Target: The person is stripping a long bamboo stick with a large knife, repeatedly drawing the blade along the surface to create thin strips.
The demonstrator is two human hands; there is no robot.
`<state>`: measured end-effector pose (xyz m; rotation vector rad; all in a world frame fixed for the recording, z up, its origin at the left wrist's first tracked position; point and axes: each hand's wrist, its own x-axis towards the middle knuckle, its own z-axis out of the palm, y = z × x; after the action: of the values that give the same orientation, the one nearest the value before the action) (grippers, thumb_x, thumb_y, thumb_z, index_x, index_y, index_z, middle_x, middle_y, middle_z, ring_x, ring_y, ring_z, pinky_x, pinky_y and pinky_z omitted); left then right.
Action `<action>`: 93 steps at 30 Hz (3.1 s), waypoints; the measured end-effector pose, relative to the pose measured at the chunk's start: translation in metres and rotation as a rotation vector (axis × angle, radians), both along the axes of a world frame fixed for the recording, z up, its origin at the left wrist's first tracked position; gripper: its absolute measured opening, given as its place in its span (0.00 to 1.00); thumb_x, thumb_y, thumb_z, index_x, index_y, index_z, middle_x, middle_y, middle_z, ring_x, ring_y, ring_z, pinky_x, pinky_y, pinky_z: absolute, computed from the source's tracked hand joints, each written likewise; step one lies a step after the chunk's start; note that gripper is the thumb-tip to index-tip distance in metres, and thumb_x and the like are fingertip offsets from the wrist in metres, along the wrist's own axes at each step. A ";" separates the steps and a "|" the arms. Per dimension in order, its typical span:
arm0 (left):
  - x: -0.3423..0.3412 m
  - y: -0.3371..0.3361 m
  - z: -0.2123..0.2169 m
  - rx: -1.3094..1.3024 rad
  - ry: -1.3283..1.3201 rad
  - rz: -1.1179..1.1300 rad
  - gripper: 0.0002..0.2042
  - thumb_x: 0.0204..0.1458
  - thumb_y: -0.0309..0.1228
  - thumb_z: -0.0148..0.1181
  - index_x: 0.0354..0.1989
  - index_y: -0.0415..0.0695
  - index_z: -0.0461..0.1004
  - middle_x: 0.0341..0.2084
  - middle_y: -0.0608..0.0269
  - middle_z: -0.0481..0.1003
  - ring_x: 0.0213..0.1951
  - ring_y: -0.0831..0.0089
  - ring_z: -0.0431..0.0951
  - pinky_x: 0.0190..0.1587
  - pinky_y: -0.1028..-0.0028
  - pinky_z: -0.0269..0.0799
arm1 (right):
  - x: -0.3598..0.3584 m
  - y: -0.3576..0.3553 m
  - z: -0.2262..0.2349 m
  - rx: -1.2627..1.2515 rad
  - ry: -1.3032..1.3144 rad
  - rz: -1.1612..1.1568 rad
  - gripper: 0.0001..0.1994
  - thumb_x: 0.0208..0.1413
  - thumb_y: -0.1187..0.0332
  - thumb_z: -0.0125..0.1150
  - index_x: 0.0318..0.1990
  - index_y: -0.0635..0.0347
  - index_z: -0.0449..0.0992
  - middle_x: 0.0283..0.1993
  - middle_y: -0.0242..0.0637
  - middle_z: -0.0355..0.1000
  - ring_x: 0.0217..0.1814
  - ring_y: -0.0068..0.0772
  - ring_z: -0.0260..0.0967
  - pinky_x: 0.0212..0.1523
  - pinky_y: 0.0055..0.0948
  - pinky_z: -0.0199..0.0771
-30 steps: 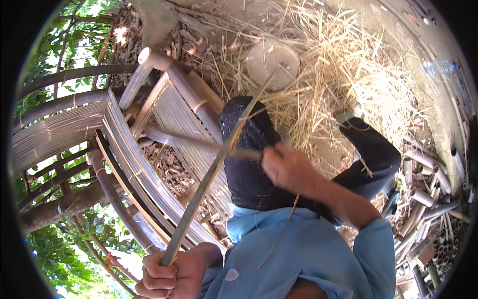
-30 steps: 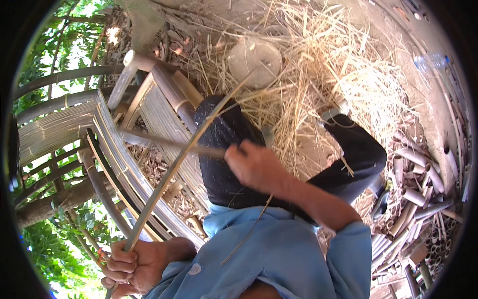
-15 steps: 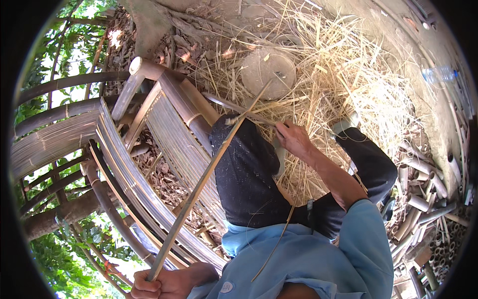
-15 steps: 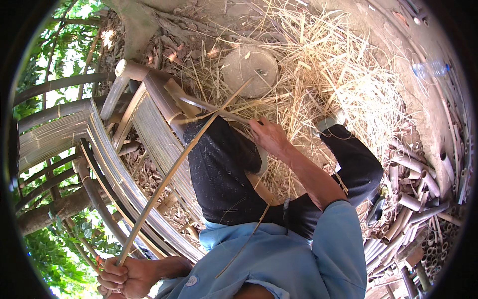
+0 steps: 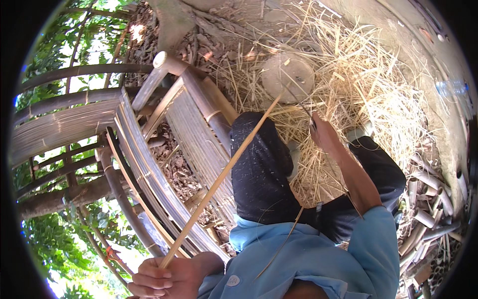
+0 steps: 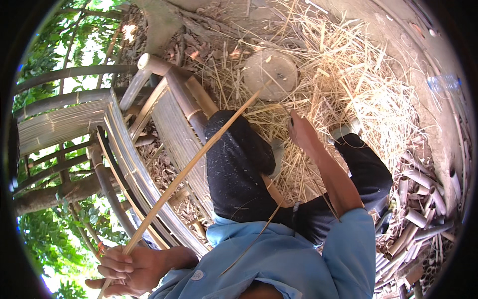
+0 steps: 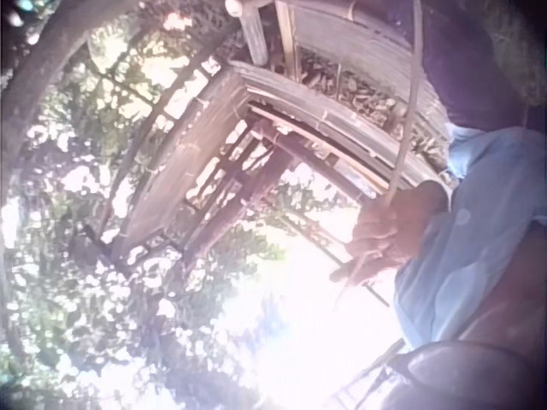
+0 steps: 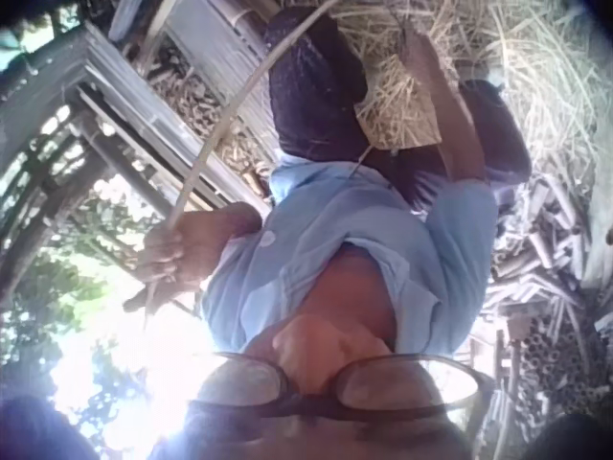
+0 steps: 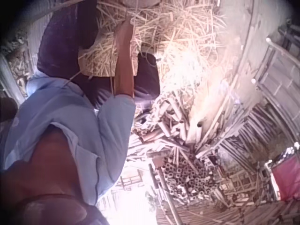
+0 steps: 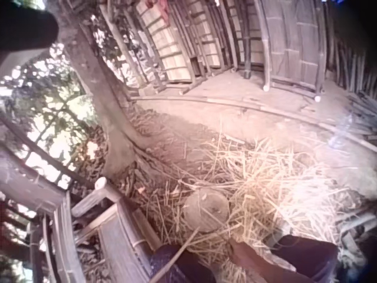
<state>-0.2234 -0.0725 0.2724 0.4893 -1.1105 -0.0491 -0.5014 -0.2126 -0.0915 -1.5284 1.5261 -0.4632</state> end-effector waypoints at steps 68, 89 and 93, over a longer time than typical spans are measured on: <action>-0.018 0.013 -0.014 -0.078 0.090 -0.306 0.24 0.67 0.57 0.42 0.32 0.48 0.66 0.18 0.73 0.56 0.17 0.79 0.52 0.21 0.76 0.51 | 0.095 0.151 0.260 -0.868 -0.076 0.403 0.16 0.51 0.70 0.63 0.48 0.63 0.74 0.29 0.38 0.67 0.23 0.32 0.73 0.19 0.30 0.75; -0.001 0.012 -0.014 -0.019 0.121 -0.296 0.24 0.68 0.56 0.40 0.31 0.47 0.66 0.19 0.73 0.57 0.16 0.79 0.50 0.21 0.76 0.50 | 0.066 0.048 0.056 -0.600 0.081 0.150 0.08 0.59 0.70 0.59 0.42 0.55 0.67 0.27 0.46 0.68 0.22 0.49 0.72 0.20 0.43 0.73; -0.005 0.011 -0.015 -0.055 0.132 -0.185 0.22 0.69 0.54 0.40 0.34 0.48 0.65 0.19 0.75 0.56 0.15 0.81 0.50 0.19 0.77 0.49 | 0.032 0.029 -0.005 -0.306 0.202 0.073 0.11 0.59 0.69 0.58 0.47 0.53 0.65 0.28 0.48 0.68 0.24 0.53 0.71 0.23 0.46 0.74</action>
<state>-0.2283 -0.0615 0.2574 0.3286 -1.0221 -0.2097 -0.4697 -0.1835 -0.0962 -1.9096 1.5998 -0.5316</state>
